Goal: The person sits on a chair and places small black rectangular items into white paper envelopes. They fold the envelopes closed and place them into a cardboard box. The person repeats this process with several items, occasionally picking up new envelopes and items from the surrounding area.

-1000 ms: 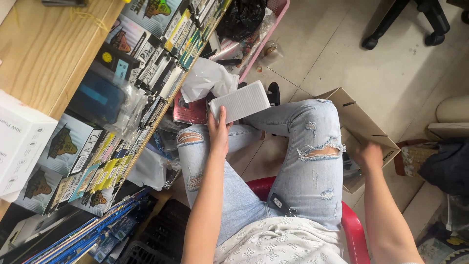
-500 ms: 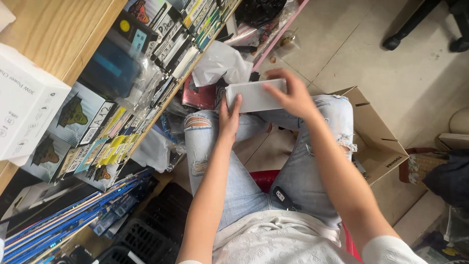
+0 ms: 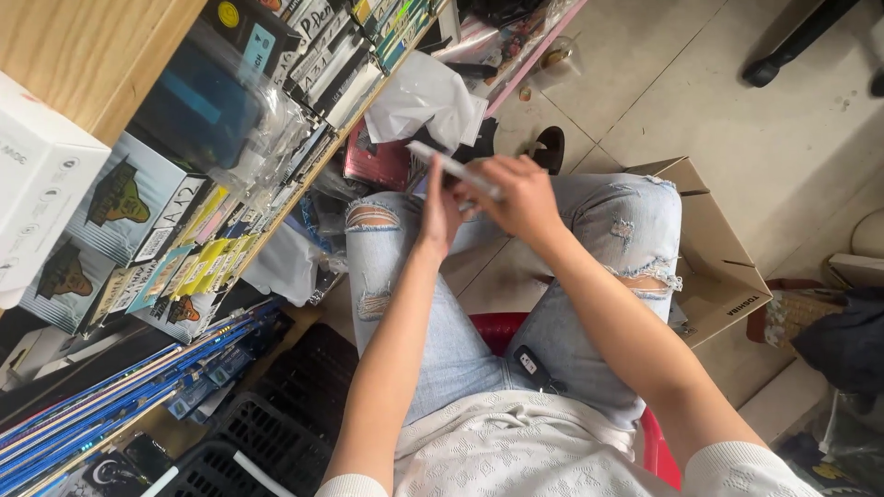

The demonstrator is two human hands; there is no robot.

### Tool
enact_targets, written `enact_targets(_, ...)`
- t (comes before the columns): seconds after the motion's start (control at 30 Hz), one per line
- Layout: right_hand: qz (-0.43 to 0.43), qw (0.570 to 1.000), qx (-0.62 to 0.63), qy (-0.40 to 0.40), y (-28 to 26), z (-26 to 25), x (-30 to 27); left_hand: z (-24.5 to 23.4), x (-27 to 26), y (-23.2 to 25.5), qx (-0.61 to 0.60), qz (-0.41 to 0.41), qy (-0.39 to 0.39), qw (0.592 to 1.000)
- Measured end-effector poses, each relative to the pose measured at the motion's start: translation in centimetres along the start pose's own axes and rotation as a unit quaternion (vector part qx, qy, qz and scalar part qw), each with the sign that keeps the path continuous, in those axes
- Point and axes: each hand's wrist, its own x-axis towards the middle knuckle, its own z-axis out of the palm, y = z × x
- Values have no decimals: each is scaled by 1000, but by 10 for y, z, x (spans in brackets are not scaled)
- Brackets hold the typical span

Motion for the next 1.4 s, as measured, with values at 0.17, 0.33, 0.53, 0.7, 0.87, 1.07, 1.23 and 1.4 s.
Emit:
enact_targets(0.17, -68, 991, 53, -100, -23, -2, 3, 27, -26, 23, -141, -21, -2, 990)
enact_targets(0.33, 55, 969, 232, -67, -12, -3, 7, 13, -10, 19, -121, 11, 81, 989)
enact_targets(0.53, 275, 929, 247, 28, 24, -9, 1, -9, 4, -15, 17, -81, -7, 997)
enact_targets(0.7, 298, 917, 264, -2, 34, -2, -4, 31, -32, 19, 53, -123, -18, 991)
enact_targets(0.87, 296, 906, 301, 9, 38, 3, -7, 36, -34, 36, 82, -82, 28, 993)
enact_targets(1.07, 329, 889, 311, 61, 60, 6, -14, 60, -48, 56, 150, -27, 51, 987)
enact_targets(1.23, 332, 887, 318, 46, 66, 12, -17, 66, -49, 60, 185, -7, 72, 980)
enact_targets(1.4, 304, 902, 297, 75, 76, -3, -14, 45, -39, 43, 192, 11, 96, 977)
